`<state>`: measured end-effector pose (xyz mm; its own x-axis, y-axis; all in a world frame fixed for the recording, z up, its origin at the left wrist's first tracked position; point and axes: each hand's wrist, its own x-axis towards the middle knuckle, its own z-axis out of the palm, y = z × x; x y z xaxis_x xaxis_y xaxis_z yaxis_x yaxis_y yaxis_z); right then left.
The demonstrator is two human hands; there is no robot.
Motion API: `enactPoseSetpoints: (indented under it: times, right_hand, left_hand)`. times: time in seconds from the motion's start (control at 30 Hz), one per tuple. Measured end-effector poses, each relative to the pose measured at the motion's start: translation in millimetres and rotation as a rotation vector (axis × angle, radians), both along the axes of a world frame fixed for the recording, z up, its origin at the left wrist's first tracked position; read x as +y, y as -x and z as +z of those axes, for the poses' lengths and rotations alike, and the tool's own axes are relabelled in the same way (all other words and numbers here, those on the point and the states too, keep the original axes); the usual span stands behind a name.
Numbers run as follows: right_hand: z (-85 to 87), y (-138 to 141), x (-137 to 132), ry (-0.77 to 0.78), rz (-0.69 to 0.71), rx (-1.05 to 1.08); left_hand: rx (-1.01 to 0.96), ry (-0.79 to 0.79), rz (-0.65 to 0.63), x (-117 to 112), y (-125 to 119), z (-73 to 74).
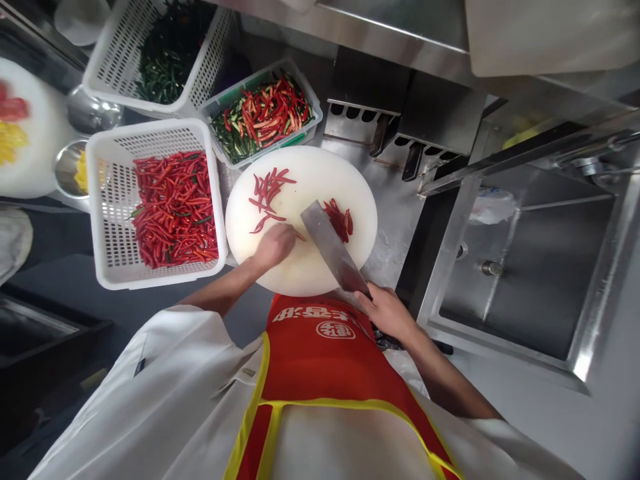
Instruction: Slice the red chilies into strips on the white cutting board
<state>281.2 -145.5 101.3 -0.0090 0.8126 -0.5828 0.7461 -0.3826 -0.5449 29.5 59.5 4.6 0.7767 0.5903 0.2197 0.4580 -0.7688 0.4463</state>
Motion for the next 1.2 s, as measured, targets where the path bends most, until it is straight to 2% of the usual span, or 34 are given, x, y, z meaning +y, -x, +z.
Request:
enactPoseSetpoints:
  times: [0.07, 0.1, 0.2, 0.27, 0.37, 0.47, 0.53, 0.6, 0.7, 0.83, 0.9, 1.0, 1.13, 1.2]
  right_hand:
    - [8.3, -6, -14, 0.009, 0.061, 0.03]
    - [10.8, -8, -18, 0.022, 0.091, 0.051]
    - [9.5, -8, -23, 0.054, 0.11, 0.081]
    - [3.4, -4, -19, 0.056, 0.045, 0.053]
    - [-4.5, 1, -15, 0.054, -0.12, 0.041]
    - [-4.8, 3, -16, 0.064, -0.212, 0.059]
    - [-1.0, 2, -20, 0.059, -0.169, 0.043]
    - [5.2, 0, -22, 0.047, -0.08, 0.013]
    - [19.0, -4, -22, 0.056, 0.015, 0.002]
    - [39.7, -14, -18, 0.118, 0.059, 0.024]
    - [43.8, -16, -17, 0.144, 0.09, 0.011]
    - [32.7, -6, -9, 0.146, 0.123, -0.017]
    - [-1.4, 17, 12, 0.081, 0.115, -0.071]
    - [-11.3, 22, 21, 0.055, 0.106, -0.065]
  left_hand:
    - [0.102, -0.053, 0.163, 22, 7, 6.9]
    - [0.161, -0.063, 0.191, 31, 10, 10.4]
    - [0.242, -0.048, 0.13, 45, 9, 19.9]
    - [0.178, -0.029, 0.118, 39, 3, 23.7]
    - [0.032, 0.028, 0.08, 13, -7, 21.6]
    - [0.005, 0.078, -0.097, -16, -13, 11.2]
    - [0.018, 0.095, -0.197, -29, -14, 4.1]
    - [0.015, 0.118, -0.243, -34, -13, -0.3]
    - [-0.016, 0.138, -0.265, -32, -11, -2.3]
    - [-0.041, 0.117, -0.289, -29, -10, -5.4]
    - [-0.047, 0.118, -0.293, -29, -10, -7.6]
    - [-0.058, 0.126, -0.295, -30, -11, -8.6]
    - [-0.028, 0.124, -0.277, -22, -10, -4.2]
    - [-0.003, 0.095, -0.298, -16, -9, -1.2]
